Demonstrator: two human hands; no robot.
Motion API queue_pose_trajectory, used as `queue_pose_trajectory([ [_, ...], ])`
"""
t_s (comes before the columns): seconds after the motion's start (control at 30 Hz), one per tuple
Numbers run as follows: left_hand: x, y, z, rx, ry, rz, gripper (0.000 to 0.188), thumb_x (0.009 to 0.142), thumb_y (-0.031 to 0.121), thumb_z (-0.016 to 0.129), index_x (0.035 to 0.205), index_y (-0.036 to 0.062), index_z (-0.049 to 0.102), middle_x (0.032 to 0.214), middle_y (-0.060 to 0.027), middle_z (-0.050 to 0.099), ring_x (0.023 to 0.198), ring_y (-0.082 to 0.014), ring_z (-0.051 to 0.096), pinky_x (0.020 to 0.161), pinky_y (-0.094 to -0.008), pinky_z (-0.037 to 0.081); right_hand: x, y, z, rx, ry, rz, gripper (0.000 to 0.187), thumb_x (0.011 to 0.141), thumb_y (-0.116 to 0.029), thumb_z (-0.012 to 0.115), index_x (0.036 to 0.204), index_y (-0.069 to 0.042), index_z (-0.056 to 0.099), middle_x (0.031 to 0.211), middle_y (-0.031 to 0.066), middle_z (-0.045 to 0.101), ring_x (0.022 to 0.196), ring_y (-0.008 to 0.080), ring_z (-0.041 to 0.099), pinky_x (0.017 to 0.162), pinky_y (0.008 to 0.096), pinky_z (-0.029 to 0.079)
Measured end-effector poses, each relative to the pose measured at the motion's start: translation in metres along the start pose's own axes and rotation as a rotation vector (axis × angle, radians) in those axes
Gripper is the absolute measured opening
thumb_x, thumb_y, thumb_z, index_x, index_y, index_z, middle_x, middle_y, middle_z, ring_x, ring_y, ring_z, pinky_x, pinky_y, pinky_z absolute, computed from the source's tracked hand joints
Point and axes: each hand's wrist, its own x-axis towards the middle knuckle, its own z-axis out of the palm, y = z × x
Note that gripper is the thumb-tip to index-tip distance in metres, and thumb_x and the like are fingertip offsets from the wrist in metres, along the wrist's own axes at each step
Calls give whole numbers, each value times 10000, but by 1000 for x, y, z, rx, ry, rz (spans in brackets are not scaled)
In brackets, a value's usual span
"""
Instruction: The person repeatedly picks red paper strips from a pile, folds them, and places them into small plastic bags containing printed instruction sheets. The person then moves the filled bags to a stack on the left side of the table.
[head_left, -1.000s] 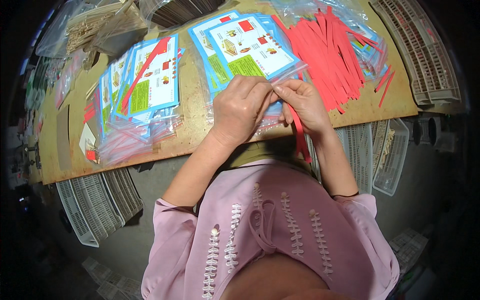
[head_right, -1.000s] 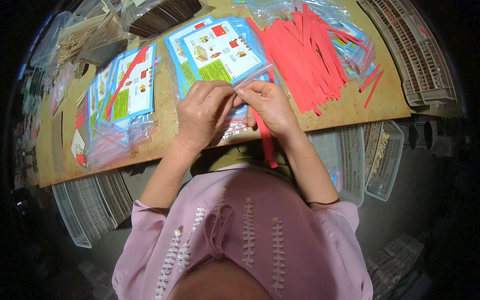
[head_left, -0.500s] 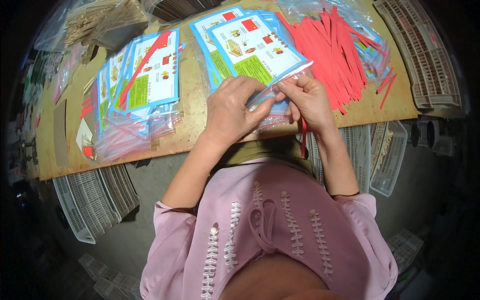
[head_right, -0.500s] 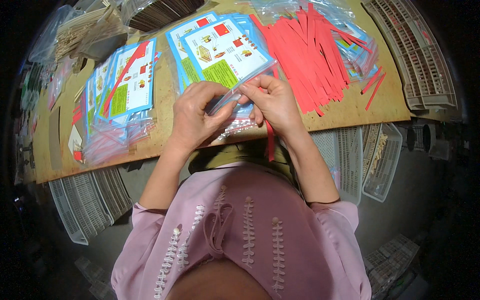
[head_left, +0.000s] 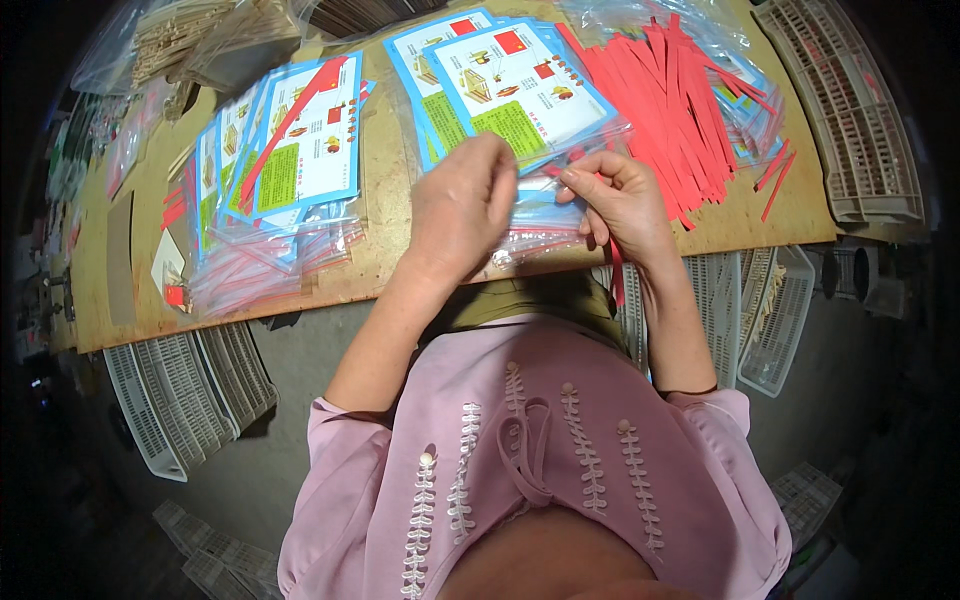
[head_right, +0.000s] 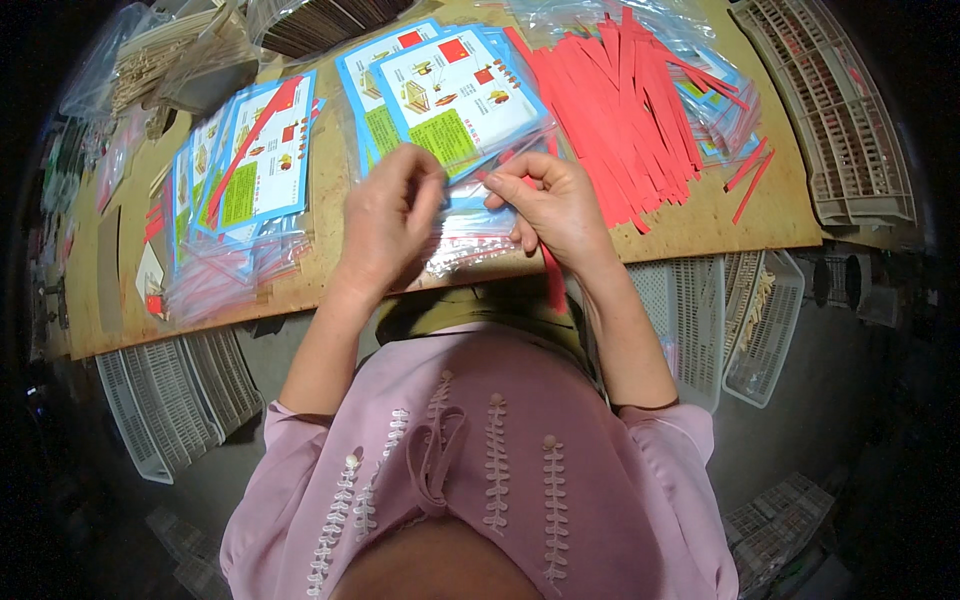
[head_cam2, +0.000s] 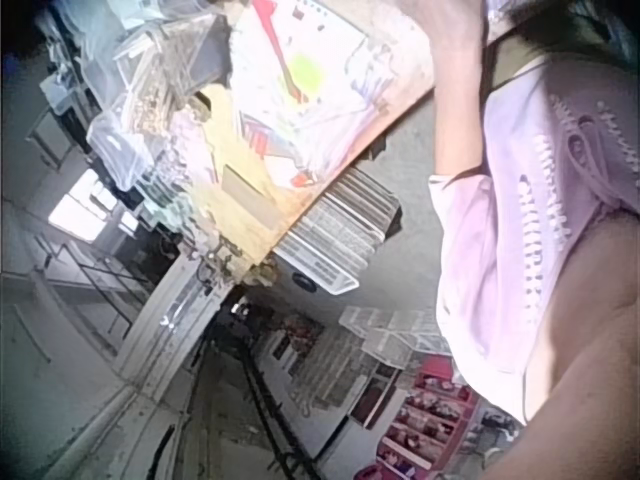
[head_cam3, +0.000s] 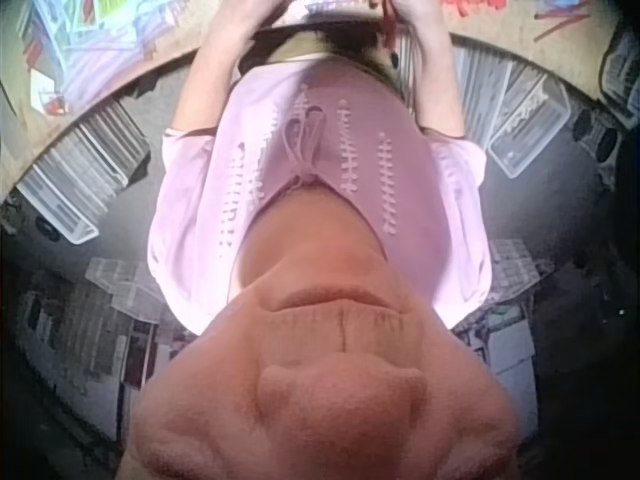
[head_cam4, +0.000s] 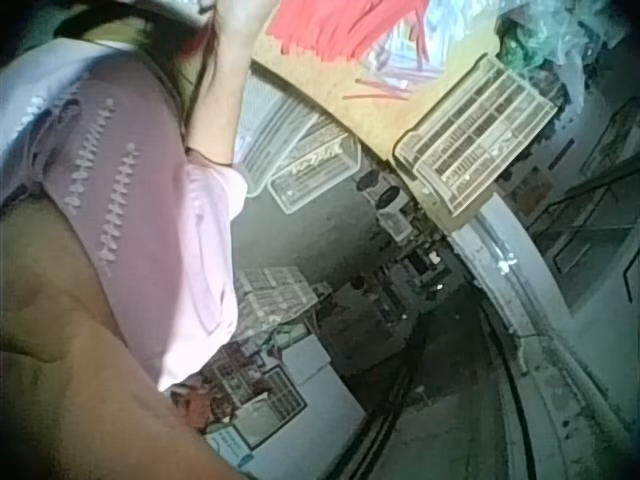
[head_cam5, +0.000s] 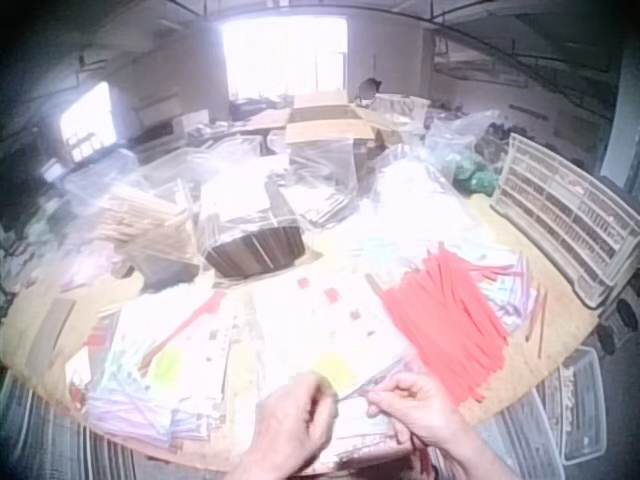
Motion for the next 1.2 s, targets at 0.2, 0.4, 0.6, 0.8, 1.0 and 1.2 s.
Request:
queue_pose_trajectory([
  [0.2, 18, 2, -12, -10, 223, 31, 114, 819, 13, 633, 926, 47, 612, 799, -122, 613, 668, -281, 622, 608, -378, 498, -23, -1, -13, -24, 32, 4, 205, 983, -91, 528, 1131, 26, 609, 985, 118, 705, 391, 29, 457, 470, 200, 482],
  [0.4, 12, -2, 3, -95, 148, 14, 138, 808, 8, 634, 942, 39, 641, 810, -136, 627, 669, -278, 617, 605, -370, 495, -59, -36, 14, -24, 13, -242, 306, 989, -56, 470, 1279, -23, 563, 1207, 75, 654, 460, 35, 491, 465, 206, 469],
  [0.6, 10, -5, 9, -423, 33, -210, 83, 899, 51, 601, 956, 16, 650, 693, -39, 582, 617, -106, 517, 566, -266, 434, -13, -1, 27, 124, -160, -112, 396, 990, -35, 429, 1384, -13, 460, 1226, 94, 649, 448, 51, 510, 567, 230, 541],
  [0.8, 15, -12, 11, -584, 188, -190, 99, 934, 66, 591, 993, 17, 654, 714, -33, 602, 613, -56, 509, 563, -225, 429, -1, -1, 21, -82, -234, 57, 396, 995, -52, 458, 1390, -30, 464, 899, 63, 671, 440, 71, 522, 566, 249, 553],
  [1.0, 19, 5, 2, -89, 262, 233, 153, 848, 18, 646, 993, 50, 682, 777, -99, 640, 646, -224, 609, 575, -316, 493, 6, -14, 21, -217, -259, 50, 354, 982, -28, 446, 1328, 31, 493, 707, 52, 616, 465, 93, 543, 584, 254, 555],
  [1.2, 16, 8, -1, -200, 209, 43, 155, 829, 14, 650, 972, 46, 699, 746, -113, 625, 642, -231, 626, 566, -332, 490, 43, -30, 17, 430, -323, 206, 280, 933, -27, 535, 1202, 54, 543, 1013, 135, 626, 890, 222, 672, 772, 378, 573],
])
